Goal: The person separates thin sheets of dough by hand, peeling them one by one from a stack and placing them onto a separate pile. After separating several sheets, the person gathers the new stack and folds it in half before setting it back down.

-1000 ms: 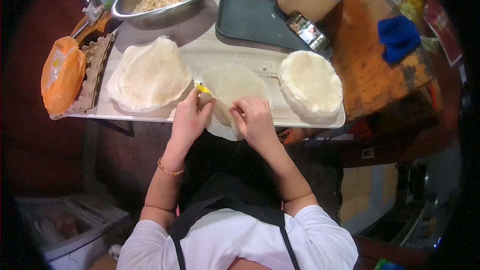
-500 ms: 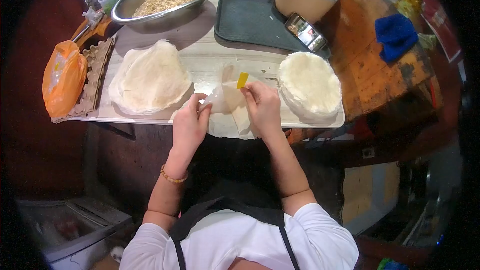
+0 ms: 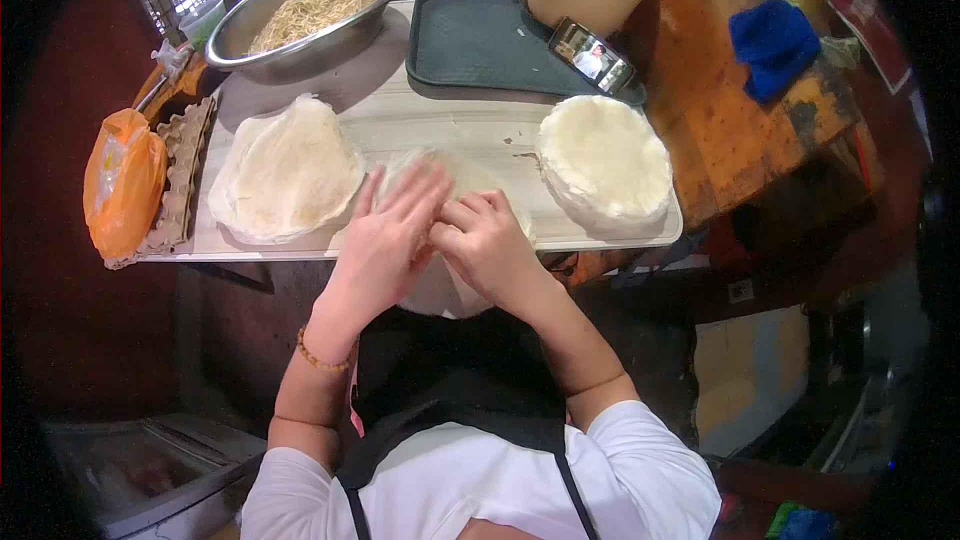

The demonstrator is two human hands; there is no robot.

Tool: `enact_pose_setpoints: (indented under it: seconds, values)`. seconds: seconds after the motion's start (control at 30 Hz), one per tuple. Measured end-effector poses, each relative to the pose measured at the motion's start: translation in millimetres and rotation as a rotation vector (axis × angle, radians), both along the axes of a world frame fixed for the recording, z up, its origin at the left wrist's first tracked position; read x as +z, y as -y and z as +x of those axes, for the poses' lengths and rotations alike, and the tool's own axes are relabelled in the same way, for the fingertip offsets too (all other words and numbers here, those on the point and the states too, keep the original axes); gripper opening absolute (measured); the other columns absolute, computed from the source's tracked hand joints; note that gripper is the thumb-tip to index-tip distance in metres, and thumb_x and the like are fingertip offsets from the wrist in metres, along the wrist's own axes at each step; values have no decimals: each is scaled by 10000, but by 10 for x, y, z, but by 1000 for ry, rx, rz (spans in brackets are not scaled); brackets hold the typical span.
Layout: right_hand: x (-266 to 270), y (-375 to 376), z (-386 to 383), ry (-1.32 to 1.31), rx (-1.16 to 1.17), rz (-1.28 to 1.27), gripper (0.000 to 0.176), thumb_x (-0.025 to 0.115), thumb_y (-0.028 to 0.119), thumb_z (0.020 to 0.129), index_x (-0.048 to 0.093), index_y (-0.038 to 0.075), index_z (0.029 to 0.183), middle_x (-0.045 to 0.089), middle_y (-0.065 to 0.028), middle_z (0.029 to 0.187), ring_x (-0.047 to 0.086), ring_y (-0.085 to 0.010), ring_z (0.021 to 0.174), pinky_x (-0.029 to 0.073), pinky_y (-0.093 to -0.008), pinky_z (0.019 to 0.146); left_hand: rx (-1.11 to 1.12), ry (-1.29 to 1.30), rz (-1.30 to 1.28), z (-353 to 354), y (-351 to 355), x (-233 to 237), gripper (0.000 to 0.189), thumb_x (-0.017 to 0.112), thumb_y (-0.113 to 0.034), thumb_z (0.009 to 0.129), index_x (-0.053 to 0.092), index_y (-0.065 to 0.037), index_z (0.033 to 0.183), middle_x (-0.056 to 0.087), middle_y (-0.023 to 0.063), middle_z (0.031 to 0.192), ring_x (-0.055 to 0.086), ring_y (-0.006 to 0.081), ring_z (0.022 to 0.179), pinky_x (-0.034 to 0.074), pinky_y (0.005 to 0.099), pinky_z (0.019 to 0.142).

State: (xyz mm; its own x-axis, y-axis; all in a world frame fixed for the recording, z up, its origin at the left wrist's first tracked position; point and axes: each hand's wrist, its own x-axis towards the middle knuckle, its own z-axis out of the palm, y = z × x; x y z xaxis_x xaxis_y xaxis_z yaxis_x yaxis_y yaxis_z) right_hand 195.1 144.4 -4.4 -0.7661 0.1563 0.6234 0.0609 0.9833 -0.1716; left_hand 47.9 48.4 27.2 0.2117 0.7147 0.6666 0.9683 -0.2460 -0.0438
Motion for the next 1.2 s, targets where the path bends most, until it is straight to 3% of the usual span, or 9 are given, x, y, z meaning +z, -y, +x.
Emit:
enact_pose_setpoints:
  seconds: [0.1, 0.27, 0.37, 0.43, 0.53, 0.63, 0.9, 1.0, 1.2]
  values:
    - [115, 29, 178, -97, -48, -12, 129, 659, 153, 725, 639, 104, 843, 630, -11, 916, 591, -216, 943, 401, -432, 890, 2, 325, -563, 73, 65, -4, 557, 637, -60, 810, 498, -65, 1349, 682, 193, 889, 660, 373, 768, 530, 413, 706]
    - [138, -19, 494, -196, -423, -140, 727, 793, 231, 717, 464, 90, 1350, 492, -162, 1292, 429, -340, 1224, 367, -457, 989, 92, 564, -443, 264, -63, -10, 425, 617, -22, 809, 611, -80, 1230, 665, 210, 826, 649, 381, 736, 519, 405, 651]
    - [94, -105, 498, -514, -481, -446, 773, 820, 177, 712, 437, 49, 1372, 486, -196, 1274, 429, -326, 1231, 373, -423, 1015, 65, 824, -214, 337, -132, -77, 380, 598, 42, 779, 665, -68, 1137, 647, 229, 809, 657, 372, 729, 499, 388, 622]
    - [-61, -192, 492, -557, -506, -534, 718, 835, 159, 733, 449, 20, 1323, 535, -174, 1196, 521, -266, 1130, 443, -365, 948, 32, 824, -122, 347, -152, -96, 453, 579, 81, 738, 662, -81, 1153, 658, 225, 847, 672, 353, 745, 508, 372, 635]
    - [-214, -291, 442, -620, -113, -1282, 397, 749, 130, 857, 509, 23, 1155, 616, -25, 919, 590, -98, 820, 487, -250, 738, 74, 817, -179, 391, -107, -32, 493, 561, 101, 701, 662, -78, 1150, 673, 212, 907, 686, 334, 785, 521, 360, 661]
    - [-92, -280, 349, -795, 5, -1388, 209, 667, 74, 911, 558, 13, 1079, 621, -14, 900, 576, -72, 819, 476, -223, 733, -29, 748, -90, 429, -132, -105, 534, 550, 109, 661, 663, -81, 1147, 677, 200, 933, 681, 333, 798, 525, 344, 676]
    - [444, -286, 161, -712, -2, -971, 121, 597, 37, 930, 637, 13, 1042, 686, -55, 938, 649, -125, 851, 508, -267, 736, -324, 1332, -196, 600, -114, -149, 383, 665, -45, 897, 555, 33, 1255, 690, 107, 981, 645, 134, 838, 499, 266, 733]
    - [460, -229, 51, -281, -97, -506, 98, 632, 163, 911, 648, 88, 972, 666, -146, 852, 666, -319, 741, 524, -395, 645, -141, 1303, -145, 413, -100, -166, 468, 666, -61, 898, 504, 40, 1325, 630, 37, 889, 566, 75, 765, 467, 241, 670]
    - [-14, -337, -249, -95, -85, -456, 177, 634, 249, 919, 650, 74, 896, 647, -141, 731, 634, -314, 638, 490, -395, 578, 229, 1060, -293, 47, -110, -375, 456, 620, -79, 895, 521, -3, 1334, 536, 95, 622, 477, 122, 542, 410, 303, 539]
